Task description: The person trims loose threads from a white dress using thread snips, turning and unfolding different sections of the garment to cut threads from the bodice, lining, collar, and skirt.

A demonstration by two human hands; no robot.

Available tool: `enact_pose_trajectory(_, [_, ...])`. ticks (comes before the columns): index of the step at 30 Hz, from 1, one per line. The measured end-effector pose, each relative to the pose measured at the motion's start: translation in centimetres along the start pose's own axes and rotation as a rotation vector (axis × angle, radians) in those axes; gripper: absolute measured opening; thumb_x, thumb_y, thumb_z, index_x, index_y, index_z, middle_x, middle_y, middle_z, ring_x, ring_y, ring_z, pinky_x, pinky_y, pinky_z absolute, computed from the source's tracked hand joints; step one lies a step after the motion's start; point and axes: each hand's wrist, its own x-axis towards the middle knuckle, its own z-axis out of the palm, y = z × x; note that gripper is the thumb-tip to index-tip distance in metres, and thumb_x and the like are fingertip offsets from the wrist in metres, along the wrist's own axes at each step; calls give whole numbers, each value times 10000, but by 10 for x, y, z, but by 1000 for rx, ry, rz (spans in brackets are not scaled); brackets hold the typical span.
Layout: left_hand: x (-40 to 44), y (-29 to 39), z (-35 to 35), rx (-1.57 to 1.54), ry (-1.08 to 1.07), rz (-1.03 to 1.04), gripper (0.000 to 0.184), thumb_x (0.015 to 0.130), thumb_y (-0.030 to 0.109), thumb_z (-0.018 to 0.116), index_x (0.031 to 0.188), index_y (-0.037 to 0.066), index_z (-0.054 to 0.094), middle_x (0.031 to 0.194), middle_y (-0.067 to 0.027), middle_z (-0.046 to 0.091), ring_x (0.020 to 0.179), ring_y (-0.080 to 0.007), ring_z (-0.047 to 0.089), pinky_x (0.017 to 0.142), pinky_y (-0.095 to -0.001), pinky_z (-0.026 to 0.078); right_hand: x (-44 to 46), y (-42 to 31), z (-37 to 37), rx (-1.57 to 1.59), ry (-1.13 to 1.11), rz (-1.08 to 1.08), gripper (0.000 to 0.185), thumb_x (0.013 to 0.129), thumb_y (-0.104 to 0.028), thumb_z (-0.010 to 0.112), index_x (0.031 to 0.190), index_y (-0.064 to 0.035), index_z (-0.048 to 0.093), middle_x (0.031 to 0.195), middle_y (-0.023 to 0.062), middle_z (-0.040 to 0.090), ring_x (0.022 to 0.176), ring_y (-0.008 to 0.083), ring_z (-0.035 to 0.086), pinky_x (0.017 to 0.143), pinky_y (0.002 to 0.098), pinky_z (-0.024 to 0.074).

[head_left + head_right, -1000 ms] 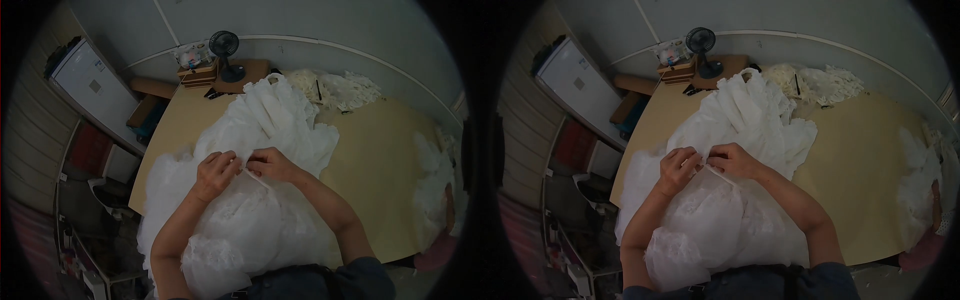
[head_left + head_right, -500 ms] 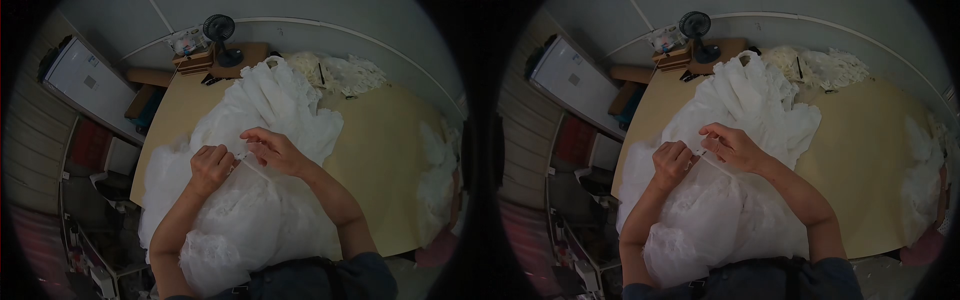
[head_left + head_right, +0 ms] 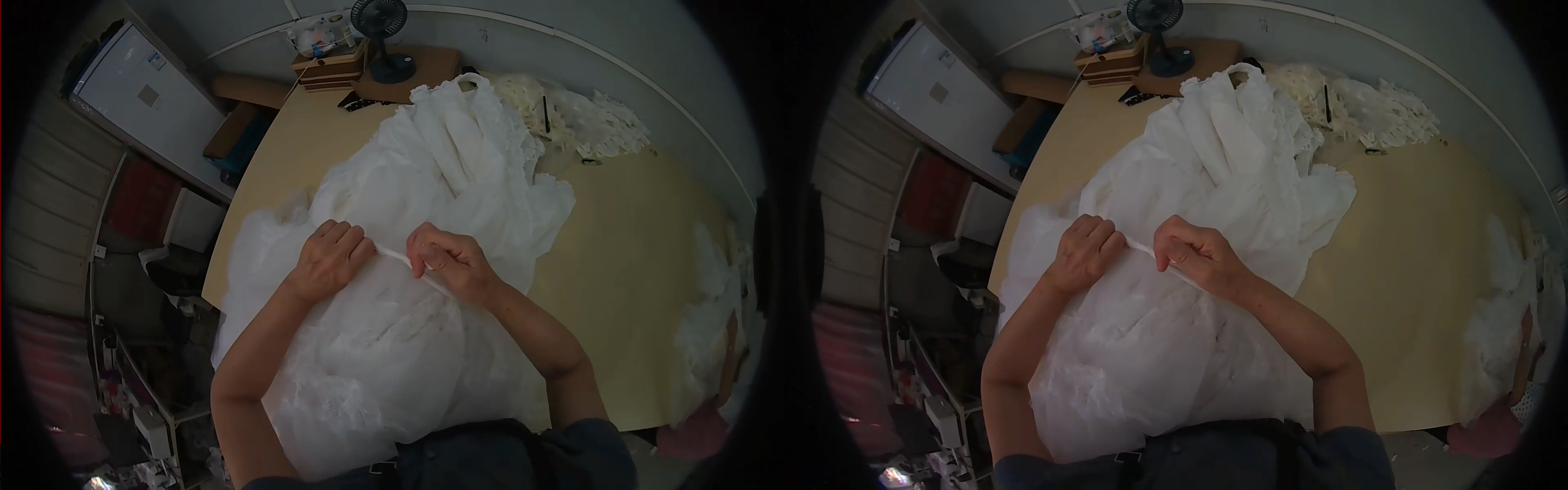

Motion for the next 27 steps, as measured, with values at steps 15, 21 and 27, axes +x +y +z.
enact_pose_trajectory(15, [-9,-9,-10,-1417,101,-984,326,1036,249,489,820,23,581,804,-51,603,787,-208,597,914,-385,469,-67,6,-13,-83,110,-58,236,975,-71,511,744,-31,529,681,68,524,665,176,503,751,332,450])
enact_pose_trajectory(21, [8,-14,28,-1169,177,-1217,373,1039,294,489,763,48,537,613,-19,475,510,-123,453,583,-320,488,-39,7,6,-450,-70,126,325,1013,-145,508,708,-56,442,608,9,438,551,124,400,550,292,390])
enact_pose_trajectory(27, [-74,-60,114,-1164,536,-1740,420,1009,303,541,684,40,504,509,-56,459,471,-177,493,478,-349,441,-148,75,-38,-213,260,491,311,996,-151,539,725,-44,430,581,50,390,524,105,376,509,284,365])
